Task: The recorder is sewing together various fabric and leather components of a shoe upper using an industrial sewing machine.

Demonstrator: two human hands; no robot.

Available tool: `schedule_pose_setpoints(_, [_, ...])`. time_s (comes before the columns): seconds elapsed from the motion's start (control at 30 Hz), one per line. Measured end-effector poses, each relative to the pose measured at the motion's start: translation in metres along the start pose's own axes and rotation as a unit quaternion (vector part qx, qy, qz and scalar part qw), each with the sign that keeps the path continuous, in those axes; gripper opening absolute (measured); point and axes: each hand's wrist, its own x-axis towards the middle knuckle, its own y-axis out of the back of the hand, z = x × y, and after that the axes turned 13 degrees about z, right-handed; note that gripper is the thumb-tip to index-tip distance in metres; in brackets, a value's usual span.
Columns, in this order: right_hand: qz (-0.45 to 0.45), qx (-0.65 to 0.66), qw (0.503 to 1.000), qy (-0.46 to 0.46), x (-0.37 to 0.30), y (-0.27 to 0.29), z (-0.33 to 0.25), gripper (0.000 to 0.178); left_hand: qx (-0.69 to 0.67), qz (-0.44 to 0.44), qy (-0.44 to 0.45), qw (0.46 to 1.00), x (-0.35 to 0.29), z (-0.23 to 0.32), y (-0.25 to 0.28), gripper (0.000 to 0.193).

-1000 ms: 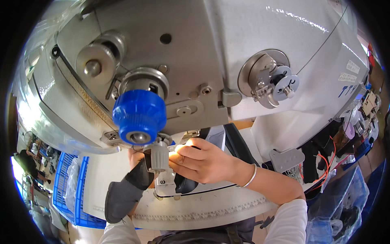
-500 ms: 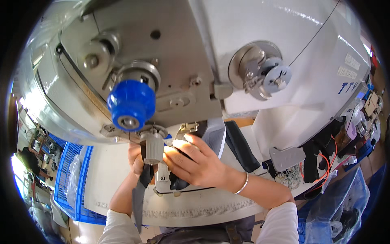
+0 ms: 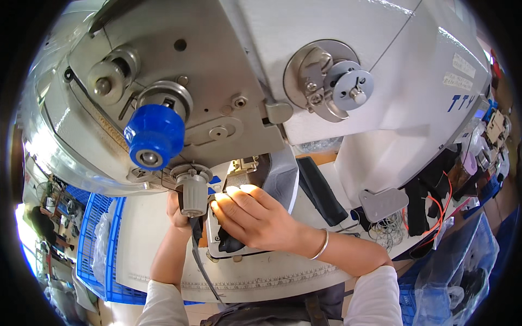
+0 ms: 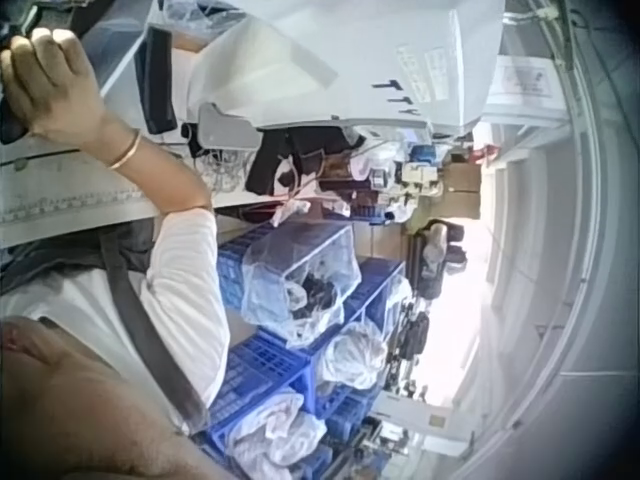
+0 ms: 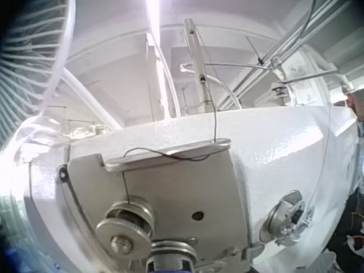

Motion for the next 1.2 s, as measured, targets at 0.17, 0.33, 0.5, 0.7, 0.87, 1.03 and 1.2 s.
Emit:
schedule_pose_setpoints(0.17, [0.02,-0.005,1.0,0.006,-0.002,-0.003,0.001,0.033,-0.035,0.007,0.043,0.998,-0.002,0.006,0.002,0.028])
schedule_pose_setpoints(0.33, [0.029,0.004,1.0,0.008,-0.004,-0.005,0.001,0.034,-0.047,0.027,0.155,0.986,-0.001,0.013,-0.001,0.025])
schedule_pose_setpoints(0.5, [0.012,-0.001,1.0,0.01,-0.005,-0.003,-0.001,0.035,0.073,-0.053,0.324,0.942,-0.003,0.034,0.005,0.017])
schedule_pose_setpoints(0.7, [0.001,-0.008,1.0,0.012,-0.003,0.0,-0.003,0.034,-0.005,0.046,0.276,0.96,0.001,0.043,-0.007,0.016])
schedule_pose_setpoints(0.87, [0.017,-0.001,1.0,0.01,-0.004,-0.003,-0.003,0.034,-0.027,0.07,0.285,0.956,0.003,0.043,-0.01,0.017])
schedule_pose_setpoints(1.03, [0.029,-0.006,1.0,0.006,-0.006,-0.004,-0.005,0.035,-0.01,0.057,0.234,0.971,-0.002,0.035,-0.008,0.019])
schedule_pose_setpoints(1.2, [0.011,0.003,1.0,0.021,-0.006,0.001,-0.001,0.035,-0.05,0.031,0.218,0.974,-0.002,0.03,-0.003,0.026])
